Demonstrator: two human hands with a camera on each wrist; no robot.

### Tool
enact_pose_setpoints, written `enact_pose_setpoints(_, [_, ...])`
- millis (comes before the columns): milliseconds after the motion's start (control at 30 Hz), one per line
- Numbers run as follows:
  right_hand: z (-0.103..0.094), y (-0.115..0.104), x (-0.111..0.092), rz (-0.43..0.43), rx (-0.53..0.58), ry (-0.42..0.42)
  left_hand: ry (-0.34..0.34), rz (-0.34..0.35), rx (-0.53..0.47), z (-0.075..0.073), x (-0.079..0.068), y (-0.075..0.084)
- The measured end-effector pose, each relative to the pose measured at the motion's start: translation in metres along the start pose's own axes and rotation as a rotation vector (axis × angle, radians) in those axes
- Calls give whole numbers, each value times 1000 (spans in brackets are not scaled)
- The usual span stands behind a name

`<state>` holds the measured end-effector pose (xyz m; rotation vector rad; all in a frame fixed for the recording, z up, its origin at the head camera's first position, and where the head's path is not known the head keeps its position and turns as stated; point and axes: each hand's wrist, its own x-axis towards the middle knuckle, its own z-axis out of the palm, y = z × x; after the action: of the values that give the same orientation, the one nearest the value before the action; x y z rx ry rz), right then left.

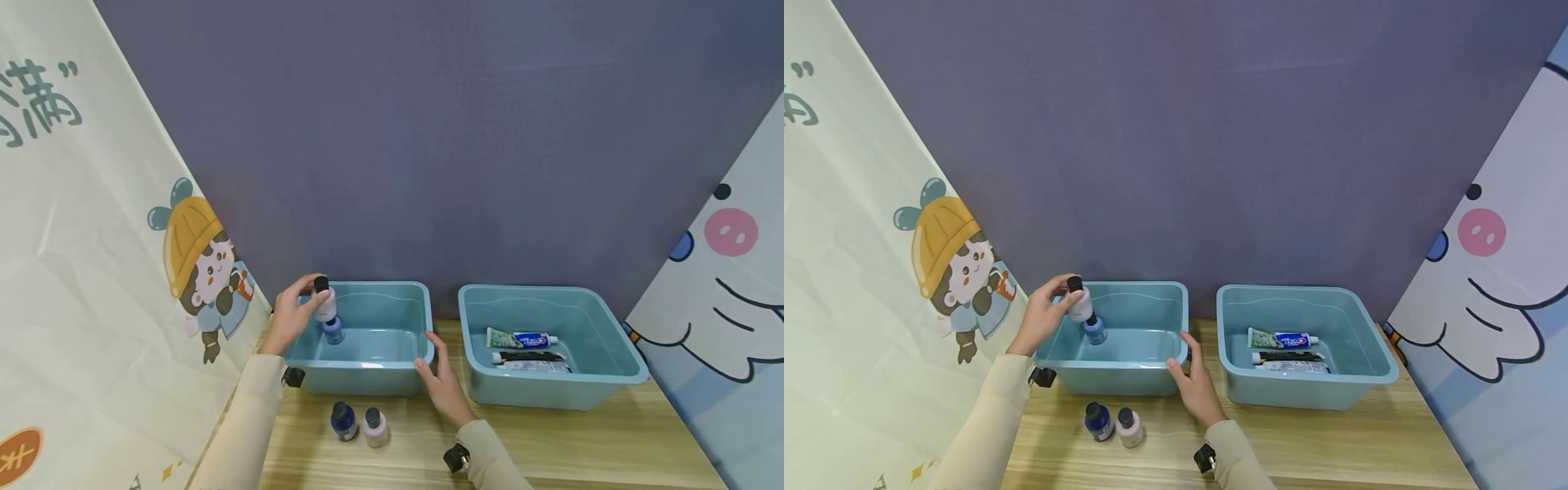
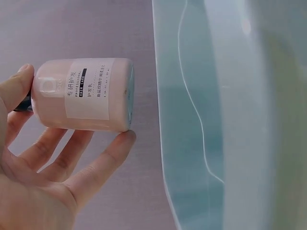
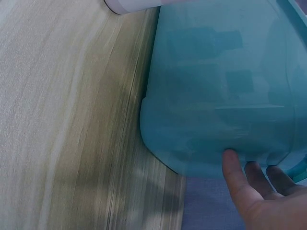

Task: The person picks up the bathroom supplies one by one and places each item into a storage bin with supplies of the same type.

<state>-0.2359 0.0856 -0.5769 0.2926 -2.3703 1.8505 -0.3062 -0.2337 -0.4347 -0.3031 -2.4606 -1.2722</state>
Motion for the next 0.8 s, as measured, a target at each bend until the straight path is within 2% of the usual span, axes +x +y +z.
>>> enact_pose_setpoints(200, [-1, -2, -1, 10, 37, -18, -40, -20, -13, 2, 6, -2])
enact_pose_setpoints(567, [-1, -1, -1, 23, 39, -23, -94, -76, -20, 10, 15, -6])
enact_pose_setpoints(800, [-1, 0, -1, 27, 45, -27, -105, -63, 3, 14, 23, -3])
